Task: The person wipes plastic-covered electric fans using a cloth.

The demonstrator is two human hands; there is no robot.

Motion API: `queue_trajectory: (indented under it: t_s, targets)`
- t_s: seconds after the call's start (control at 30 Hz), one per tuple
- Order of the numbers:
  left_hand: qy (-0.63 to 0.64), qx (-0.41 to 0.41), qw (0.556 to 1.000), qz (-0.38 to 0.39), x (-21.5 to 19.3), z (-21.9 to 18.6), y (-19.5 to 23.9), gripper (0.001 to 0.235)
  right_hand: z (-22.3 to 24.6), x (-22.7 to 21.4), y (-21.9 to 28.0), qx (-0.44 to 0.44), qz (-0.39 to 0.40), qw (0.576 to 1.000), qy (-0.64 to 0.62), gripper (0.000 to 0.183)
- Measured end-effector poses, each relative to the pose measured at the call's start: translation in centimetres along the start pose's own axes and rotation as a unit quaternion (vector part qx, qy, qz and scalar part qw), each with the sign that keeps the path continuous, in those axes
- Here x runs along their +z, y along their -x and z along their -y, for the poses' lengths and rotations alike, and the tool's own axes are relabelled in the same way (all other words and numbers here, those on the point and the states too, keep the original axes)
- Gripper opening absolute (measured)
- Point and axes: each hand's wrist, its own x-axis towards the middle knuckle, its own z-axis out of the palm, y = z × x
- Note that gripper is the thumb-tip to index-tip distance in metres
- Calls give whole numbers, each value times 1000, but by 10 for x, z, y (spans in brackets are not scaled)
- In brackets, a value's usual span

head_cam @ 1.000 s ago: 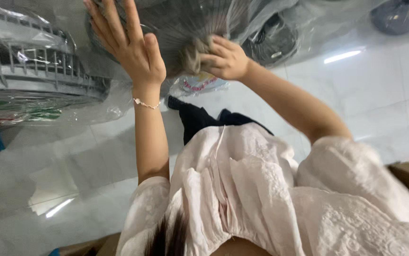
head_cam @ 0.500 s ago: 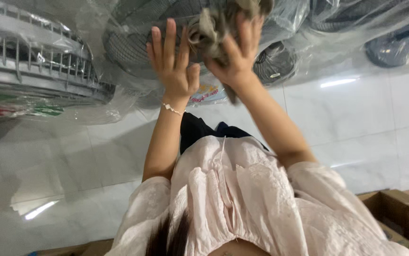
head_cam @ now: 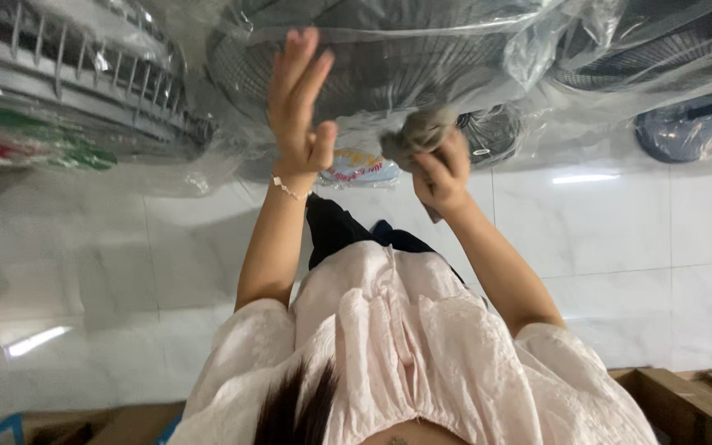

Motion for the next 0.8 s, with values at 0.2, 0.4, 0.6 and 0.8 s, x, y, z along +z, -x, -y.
queue_trajectory:
  t_s: [0.2,0.4,0.6,0.8]
  targets:
    - [-117,-94,984,-100,0,8,49,61,25,36,-105,-55,-60,995,51,40]
    - [-127,-140,982,-20,-12,13,40,70,-13,71,-74,-210,67,968,116,23]
    - [-69,-144,986,57,-30,6,36,72,-36,21,-2,-188,202,960,53,24]
    - [-8,-180,982,-55,-44,1,66,74,-2,0,-52,-130,63,988,-56,23]
